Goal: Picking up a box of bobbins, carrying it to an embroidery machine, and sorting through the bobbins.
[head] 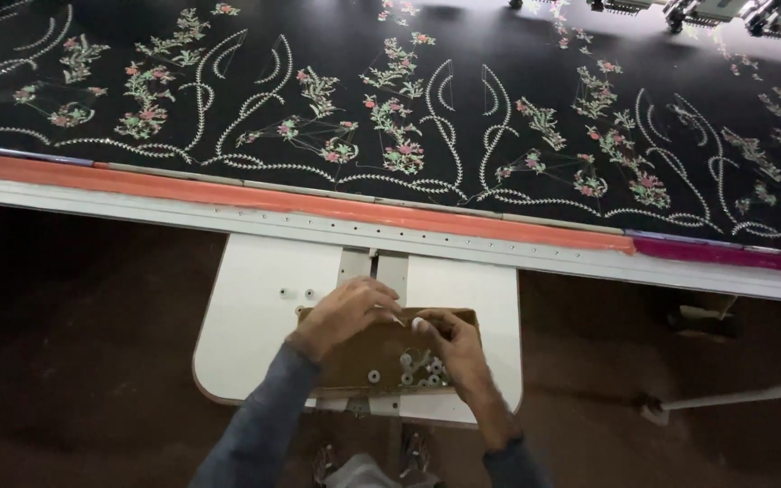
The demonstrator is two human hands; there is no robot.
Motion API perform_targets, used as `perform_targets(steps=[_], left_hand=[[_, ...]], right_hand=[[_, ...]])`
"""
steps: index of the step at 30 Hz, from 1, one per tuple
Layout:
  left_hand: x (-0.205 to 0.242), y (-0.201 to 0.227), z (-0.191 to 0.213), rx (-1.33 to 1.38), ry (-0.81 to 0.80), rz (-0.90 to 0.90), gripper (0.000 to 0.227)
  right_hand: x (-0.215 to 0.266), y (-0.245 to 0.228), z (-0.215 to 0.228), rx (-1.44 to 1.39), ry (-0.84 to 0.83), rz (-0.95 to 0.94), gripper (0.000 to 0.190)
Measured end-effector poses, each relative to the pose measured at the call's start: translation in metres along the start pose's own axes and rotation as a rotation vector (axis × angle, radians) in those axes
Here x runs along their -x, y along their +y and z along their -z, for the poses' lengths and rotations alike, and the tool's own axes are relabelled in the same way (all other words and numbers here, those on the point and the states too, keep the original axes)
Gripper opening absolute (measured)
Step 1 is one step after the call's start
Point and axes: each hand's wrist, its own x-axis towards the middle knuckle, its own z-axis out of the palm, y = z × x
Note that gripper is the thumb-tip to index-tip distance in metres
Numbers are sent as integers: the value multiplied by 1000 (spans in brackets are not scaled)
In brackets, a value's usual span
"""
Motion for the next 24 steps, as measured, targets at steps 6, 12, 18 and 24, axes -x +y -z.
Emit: perform_targets(steps=[6, 12, 18, 24], left_hand=[[0, 31, -7, 41, 64, 92, 11], [-7, 36, -10, 138, 139, 152, 9], [-19, 43, -14, 103, 110, 23, 10], [-20, 38, -20, 284, -116, 276, 48]], right_hand=[[-3, 2, -2, -67, -48, 4, 42], [-6, 8, 1, -168, -2, -52, 35], [-33, 51, 16, -369, 95, -18, 45], [-19, 37, 22, -476, 71, -38, 26]])
